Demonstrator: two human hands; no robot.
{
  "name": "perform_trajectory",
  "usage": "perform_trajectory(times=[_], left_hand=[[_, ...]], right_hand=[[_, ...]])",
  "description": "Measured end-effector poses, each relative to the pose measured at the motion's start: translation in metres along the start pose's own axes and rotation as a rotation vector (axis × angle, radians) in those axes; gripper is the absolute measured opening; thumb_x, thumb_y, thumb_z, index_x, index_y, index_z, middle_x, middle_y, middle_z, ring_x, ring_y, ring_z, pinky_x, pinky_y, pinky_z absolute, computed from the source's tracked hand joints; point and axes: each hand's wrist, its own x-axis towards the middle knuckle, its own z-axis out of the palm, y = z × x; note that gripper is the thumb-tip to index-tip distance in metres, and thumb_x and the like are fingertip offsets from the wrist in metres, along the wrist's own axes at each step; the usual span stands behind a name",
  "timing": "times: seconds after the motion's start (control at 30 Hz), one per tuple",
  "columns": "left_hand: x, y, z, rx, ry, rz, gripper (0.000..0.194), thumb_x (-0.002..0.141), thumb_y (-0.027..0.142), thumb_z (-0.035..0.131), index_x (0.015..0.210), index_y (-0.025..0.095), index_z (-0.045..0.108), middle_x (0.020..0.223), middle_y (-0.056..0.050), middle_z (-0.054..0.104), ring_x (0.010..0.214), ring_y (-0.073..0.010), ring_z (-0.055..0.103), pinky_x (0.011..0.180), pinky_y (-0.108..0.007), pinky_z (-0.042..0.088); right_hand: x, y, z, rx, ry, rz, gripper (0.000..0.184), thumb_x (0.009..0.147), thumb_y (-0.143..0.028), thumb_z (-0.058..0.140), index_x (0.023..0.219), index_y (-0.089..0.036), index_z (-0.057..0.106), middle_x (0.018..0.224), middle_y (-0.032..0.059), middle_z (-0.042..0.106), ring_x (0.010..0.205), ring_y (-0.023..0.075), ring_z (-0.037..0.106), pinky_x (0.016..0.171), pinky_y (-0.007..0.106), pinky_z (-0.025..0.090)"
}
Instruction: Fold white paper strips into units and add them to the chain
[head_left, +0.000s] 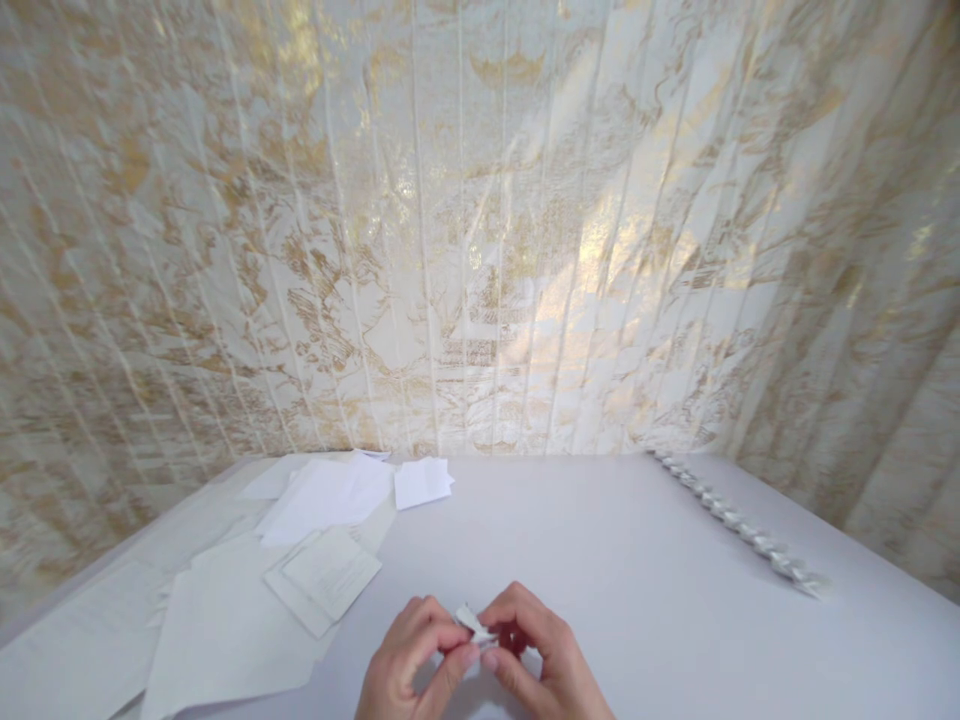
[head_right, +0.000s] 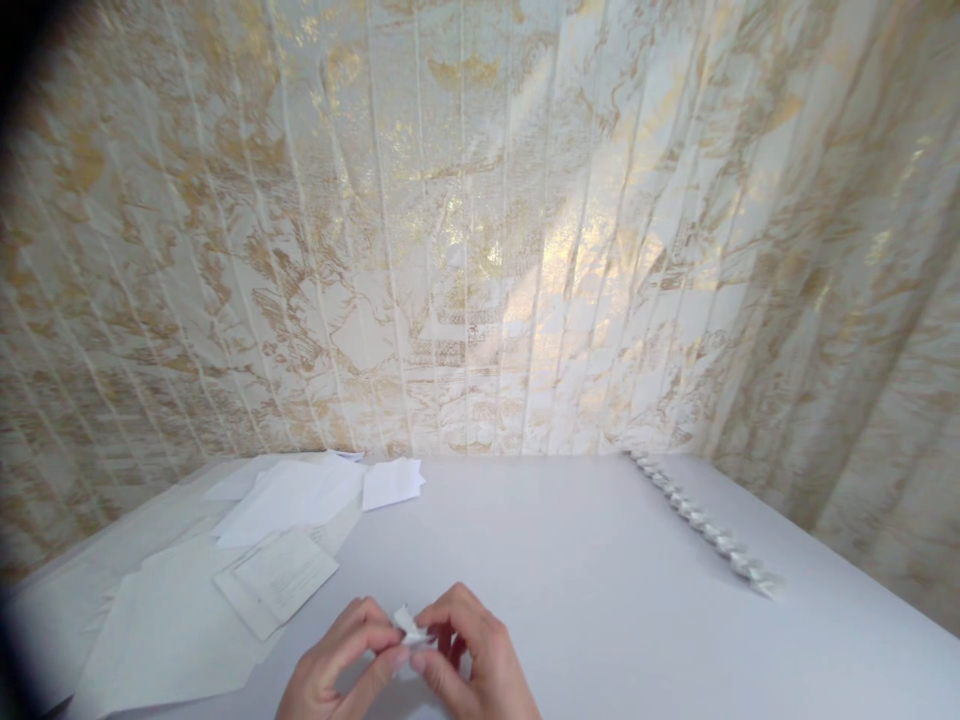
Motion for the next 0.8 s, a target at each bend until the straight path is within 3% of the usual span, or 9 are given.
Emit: perform_trajectory(times=[0.13, 0.3, 0.4, 0.5, 0.6, 0.7, 0.8], left_hand=[[0.002, -0.0012, -0.0021, 0.086, -0.017, 0.103, 0.028, 0.09, 0.044, 0.062, 0.07, 0.026, 0.068, 0.064, 0.002, 0.057, 0.069, -0.018, 0.053, 0.071, -0.026, 0.041], [0.0031, 0.0029, -0.003, 0.082, -0.026, 0.071, 0.023, 0.088, 0.044, 0.064, 0.075, 0.026, 0.062, 0.074, 0.003, 0.054, 0.075, -0.0175, 0.055, 0.074, -0.026, 0.041], [0.0022, 0.0044, -0.0018, 0.097, 0.007, 0.099, 0.023, 0.09, 0.04, 0.061, 0.073, 0.025, 0.06, 0.086, 0.001, 0.056, 0.084, -0.0178, 0.057, 0.08, -0.026, 0.042], [0.0013, 0.0034, -0.0012, 0.104, -0.003, 0.137, 0.022, 0.093, 0.036, 0.057, 0.074, 0.025, 0.059, 0.097, -0.001, 0.061, 0.093, -0.0192, 0.058, 0.086, -0.027, 0.042], [0.0007, 0.0013, -0.0008, 0.127, -0.055, 0.141, 0.021, 0.094, 0.035, 0.056, 0.075, 0.025, 0.058, 0.087, 0.0, 0.061, 0.085, -0.0184, 0.058, 0.08, -0.027, 0.044], [-0.0005, 0.0011, 0.0014, 0.119, -0.036, 0.139, 0.023, 0.094, 0.039, 0.055, 0.076, 0.025, 0.059, 0.085, 0.0, 0.06, 0.083, -0.0177, 0.058, 0.078, -0.027, 0.045], [-0.0029, 0.0023, 0.0052, 0.045, -0.014, 0.056, 0.023, 0.091, 0.046, 0.056, 0.08, 0.026, 0.059, 0.087, 0.001, 0.063, 0.083, -0.0173, 0.059, 0.079, -0.026, 0.045]], right_hand=[[0.0005, 0.0011, 0.0004, 0.008, -0.009, -0.006, 0.034, 0.094, -0.048, 0.056, 0.079, -0.018, 0.061, 0.078, 0.0024, 0.056, 0.067, 0.0139, 0.056, 0.057, 0.022, 0.044], [-0.0005, 0.0033, 0.0014, 0.033, 0.05, 0.014, 0.044, 0.096, -0.055, 0.051, 0.07, -0.019, 0.054, 0.074, 0.0011, 0.053, 0.065, 0.0136, 0.052, 0.058, 0.022, 0.042], [-0.0003, 0.0017, 0.0012, 0.058, 0.054, 0.065, 0.043, 0.096, -0.056, 0.05, 0.074, -0.019, 0.055, 0.076, 0.0011, 0.054, 0.067, 0.0142, 0.053, 0.06, 0.023, 0.043], [0.0007, -0.0018, -0.0004, 0.08, 0.043, 0.051, 0.035, 0.094, -0.054, 0.055, 0.091, -0.02, 0.06, 0.088, 0.004, 0.057, 0.075, 0.0163, 0.056, 0.064, 0.025, 0.045], [0.0016, -0.0048, -0.0027, 0.075, 0.024, 0.012, 0.033, 0.093, -0.052, 0.057, 0.086, -0.02, 0.063, 0.089, 0.0047, 0.056, 0.078, 0.0176, 0.055, 0.067, 0.026, 0.044], [0.0017, -0.0037, -0.0032, 0.138, 0.032, 0.08, 0.04, 0.091, -0.053, 0.06, 0.071, -0.019, 0.059, 0.077, 0.002, 0.054, 0.072, 0.0164, 0.051, 0.066, 0.027, 0.04], [0.0008, 0.0031, 0.0006, 0.294, 0.052, 0.188, 0.044, 0.085, -0.058, 0.065, 0.068, -0.018, 0.059, 0.076, 0.0013, 0.053, 0.069, 0.0155, 0.048, 0.066, 0.028, 0.038]])
